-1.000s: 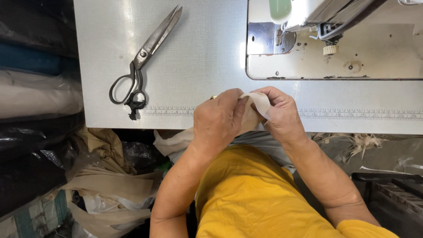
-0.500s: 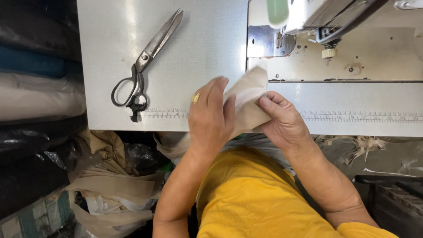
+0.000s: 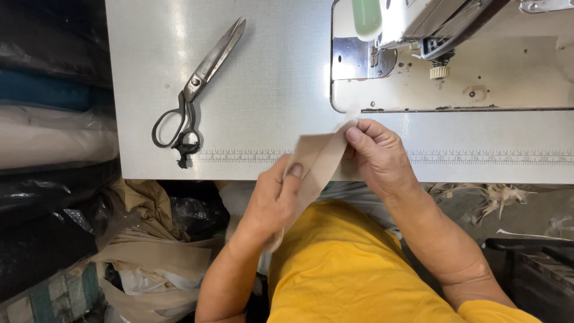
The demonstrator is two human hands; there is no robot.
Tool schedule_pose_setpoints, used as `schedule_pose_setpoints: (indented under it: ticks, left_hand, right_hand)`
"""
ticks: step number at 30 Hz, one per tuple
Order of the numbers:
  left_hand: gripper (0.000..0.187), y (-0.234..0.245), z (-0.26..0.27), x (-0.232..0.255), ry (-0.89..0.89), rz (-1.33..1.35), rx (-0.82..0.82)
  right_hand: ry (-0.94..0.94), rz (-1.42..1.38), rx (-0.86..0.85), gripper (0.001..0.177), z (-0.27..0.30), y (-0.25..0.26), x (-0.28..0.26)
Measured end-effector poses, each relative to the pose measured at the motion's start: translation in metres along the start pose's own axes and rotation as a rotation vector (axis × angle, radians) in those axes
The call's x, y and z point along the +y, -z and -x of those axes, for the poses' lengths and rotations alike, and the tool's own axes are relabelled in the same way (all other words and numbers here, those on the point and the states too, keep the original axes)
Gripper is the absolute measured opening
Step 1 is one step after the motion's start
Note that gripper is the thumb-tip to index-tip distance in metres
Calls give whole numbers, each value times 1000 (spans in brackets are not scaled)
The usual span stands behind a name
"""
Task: The person uses large shears to trim the edges of a folded piece of light-colored fabric on a white work surface. They carefully cut along the seams and then fold the fabric before placing it under a sewing machine.
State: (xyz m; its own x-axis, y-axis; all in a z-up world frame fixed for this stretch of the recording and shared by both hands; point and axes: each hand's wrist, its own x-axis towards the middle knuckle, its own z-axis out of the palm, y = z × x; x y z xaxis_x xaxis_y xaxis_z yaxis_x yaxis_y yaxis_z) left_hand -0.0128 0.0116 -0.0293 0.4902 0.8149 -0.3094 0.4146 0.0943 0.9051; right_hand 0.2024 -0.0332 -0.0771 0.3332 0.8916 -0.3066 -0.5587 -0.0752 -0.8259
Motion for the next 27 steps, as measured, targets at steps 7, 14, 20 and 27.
schedule_pose_setpoints:
  ticks: [7,14,20,27]
  left_hand:
    - [41,4,-5,15,109,-101,27]
    - [36,6,-6,33,111,-124,-95]
    - [32,8,-1,35,124,-93,-101]
    - [19,13,45,-7,-336,-790,240]
  right_hand:
    - [323,541,-49,28,9,-16,-60]
    - [263,893,-479,27,-15,-10,-93]
    - [37,836,-440,12,-25,-7,-90]
    - [24,790,-242,10,-15,16,-104]
